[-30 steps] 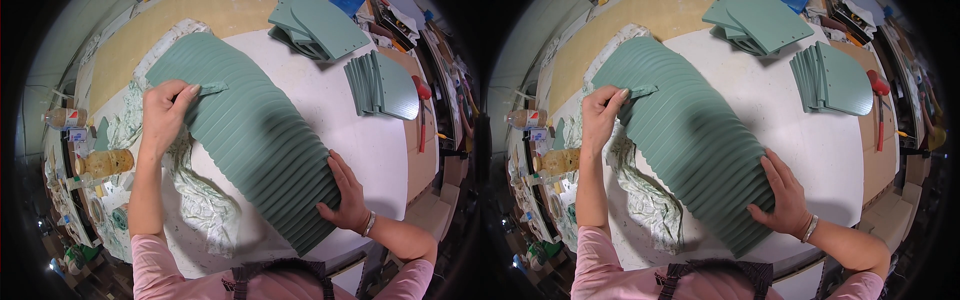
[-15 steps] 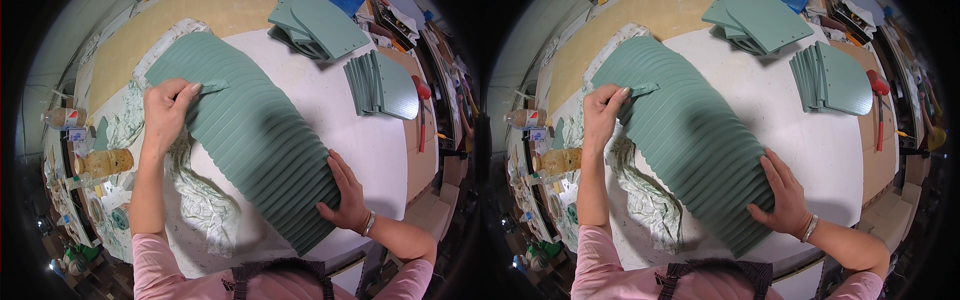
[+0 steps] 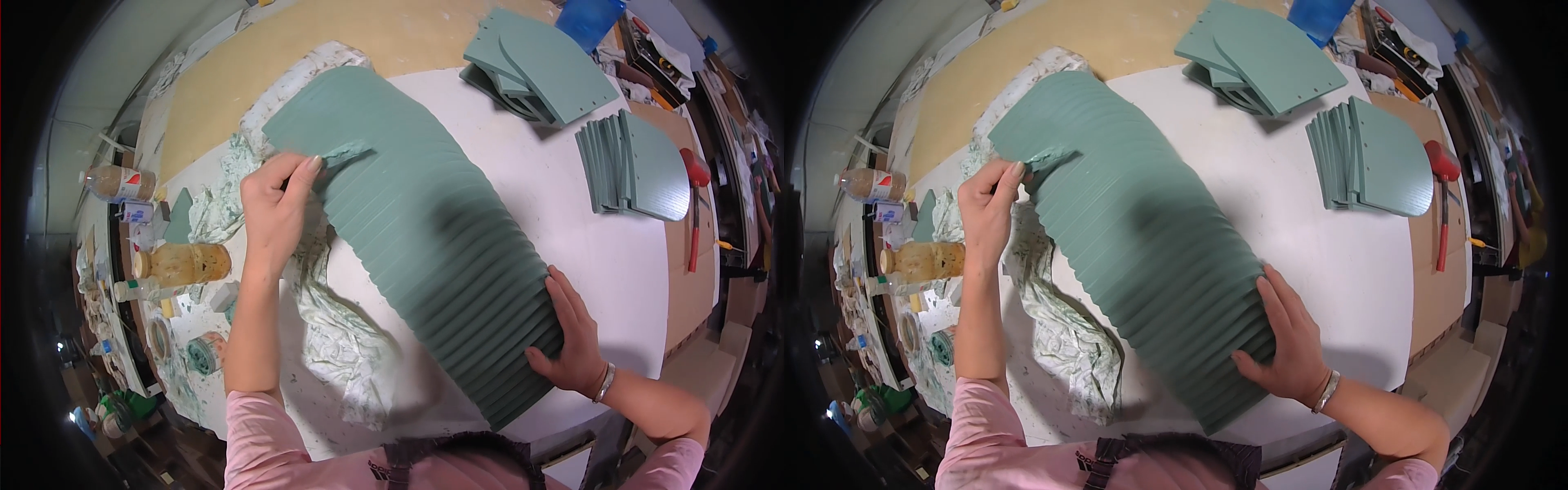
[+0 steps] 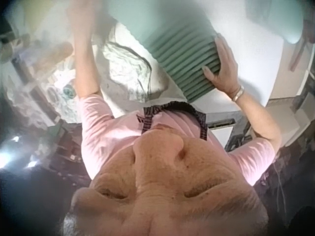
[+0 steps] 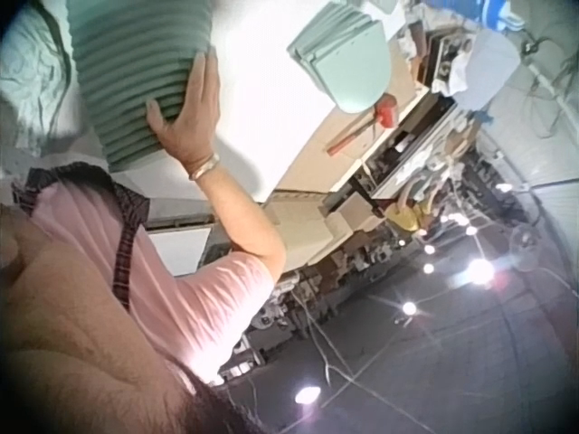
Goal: The person wipes green ribbed panels with a white cloth, handles a small green piece, and uses a green applicator to apply a substance to the small piece.
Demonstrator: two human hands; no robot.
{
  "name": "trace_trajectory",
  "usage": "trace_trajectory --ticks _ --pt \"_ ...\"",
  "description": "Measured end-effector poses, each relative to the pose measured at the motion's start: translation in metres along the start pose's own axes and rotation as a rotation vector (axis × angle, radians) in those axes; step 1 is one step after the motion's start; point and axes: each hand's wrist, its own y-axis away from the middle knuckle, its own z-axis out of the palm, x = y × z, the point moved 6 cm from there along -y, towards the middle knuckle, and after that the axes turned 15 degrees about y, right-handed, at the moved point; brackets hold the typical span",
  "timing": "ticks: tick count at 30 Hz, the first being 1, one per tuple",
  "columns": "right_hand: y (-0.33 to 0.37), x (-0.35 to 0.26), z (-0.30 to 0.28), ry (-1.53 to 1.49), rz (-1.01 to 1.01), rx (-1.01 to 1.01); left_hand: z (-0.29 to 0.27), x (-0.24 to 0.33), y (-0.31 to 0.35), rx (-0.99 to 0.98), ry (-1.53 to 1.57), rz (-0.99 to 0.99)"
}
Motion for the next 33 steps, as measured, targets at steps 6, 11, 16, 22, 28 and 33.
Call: trace_trajectory --ticks 6,11,16,22,28,33 --pt "-0.002 -0.001 -0.001 -0.003 -0.026 0.034 -0.041 -0.033 0.002 0.09 0.205 -0.13" --pt "-0.003 -0.005 -0.003 0.001 -0.028 0.025 -0.046 -0.04 -0.022 0.193 0.321 -0.17" --pt "-0.002 -0.004 -0.002 0.031 -0.021 0.012 -0.038 -0.05 -0.056 0.183 0.266 -0.109" --pt "-0.003 -0.004 -0.003 0.023 -0.029 0.014 -0.034 -0.052 -0.074 0.165 0.06 -0.019" --pt "-0.004 -0.004 -0.003 0.025 -0.028 0.017 -0.035 -0.063 -0.078 0.175 -0.074 0.027" --pt "-0.003 -0.004 -0.001 0.025 -0.033 0.017 -0.037 -0.061 -0.077 0.19 -0.068 0.037"
